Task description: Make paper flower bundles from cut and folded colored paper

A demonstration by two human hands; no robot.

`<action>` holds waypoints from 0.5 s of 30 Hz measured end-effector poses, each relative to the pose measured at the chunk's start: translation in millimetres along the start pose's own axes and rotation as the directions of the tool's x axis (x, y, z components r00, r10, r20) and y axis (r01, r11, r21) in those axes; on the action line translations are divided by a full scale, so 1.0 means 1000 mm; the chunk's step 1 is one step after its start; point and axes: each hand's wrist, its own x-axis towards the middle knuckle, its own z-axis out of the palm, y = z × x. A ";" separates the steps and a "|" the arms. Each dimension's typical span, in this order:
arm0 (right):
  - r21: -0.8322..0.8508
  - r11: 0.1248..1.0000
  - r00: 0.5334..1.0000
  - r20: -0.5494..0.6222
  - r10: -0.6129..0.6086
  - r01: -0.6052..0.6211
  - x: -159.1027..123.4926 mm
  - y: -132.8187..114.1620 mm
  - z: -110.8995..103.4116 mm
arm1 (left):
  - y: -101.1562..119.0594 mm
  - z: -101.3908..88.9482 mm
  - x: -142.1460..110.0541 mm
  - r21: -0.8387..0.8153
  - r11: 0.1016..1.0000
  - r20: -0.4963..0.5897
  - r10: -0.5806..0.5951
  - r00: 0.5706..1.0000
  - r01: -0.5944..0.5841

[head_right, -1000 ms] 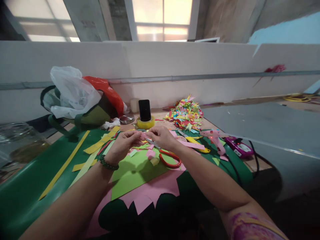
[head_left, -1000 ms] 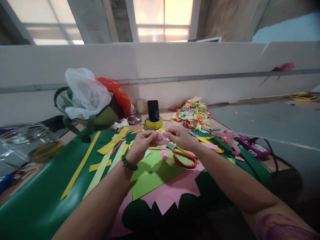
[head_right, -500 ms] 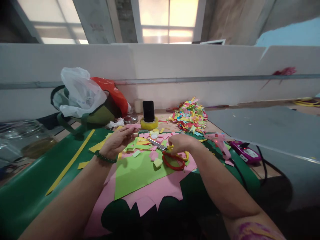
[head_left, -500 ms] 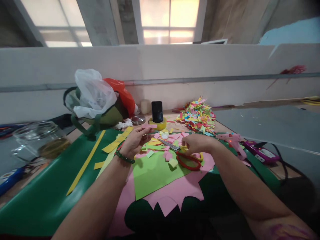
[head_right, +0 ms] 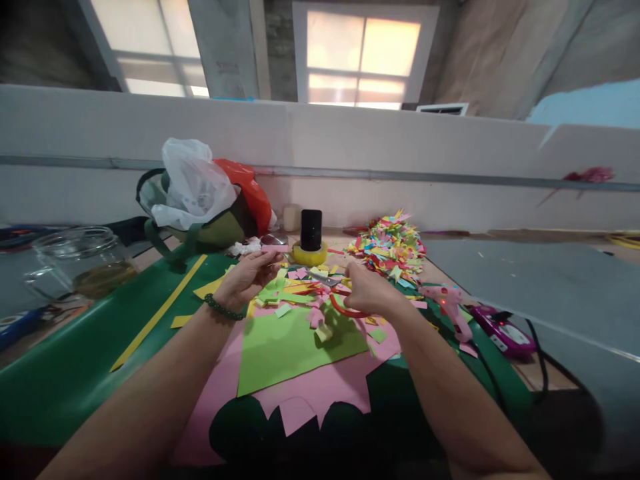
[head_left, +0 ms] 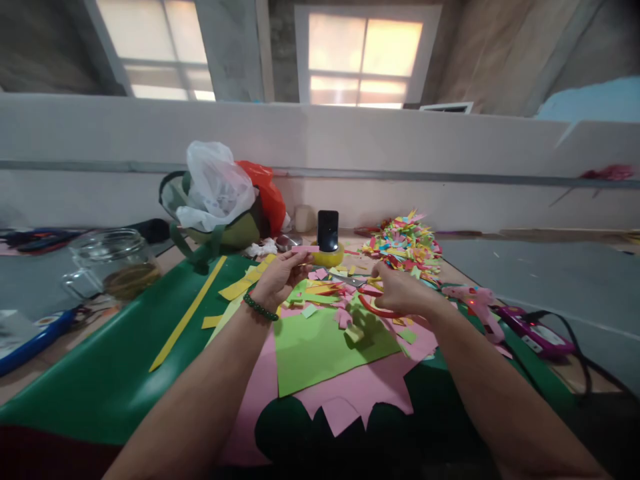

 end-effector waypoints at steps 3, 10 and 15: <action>0.245 0.968 0.994 -0.103 -0.021 0.046 0.001 0.013 -0.009 | 0.001 0.002 -0.002 -0.044 0.999 -0.024 -0.009 1.000 0.008; 0.707 0.607 0.931 -0.241 -0.275 0.363 -0.006 0.010 -0.006 | 0.005 0.008 -0.009 -0.074 0.997 -0.048 -0.020 0.999 0.016; 0.608 0.592 0.838 -0.266 -0.476 0.529 -0.018 -0.001 -0.002 | 0.007 0.004 -0.008 -0.061 0.998 -0.013 0.018 1.000 -0.019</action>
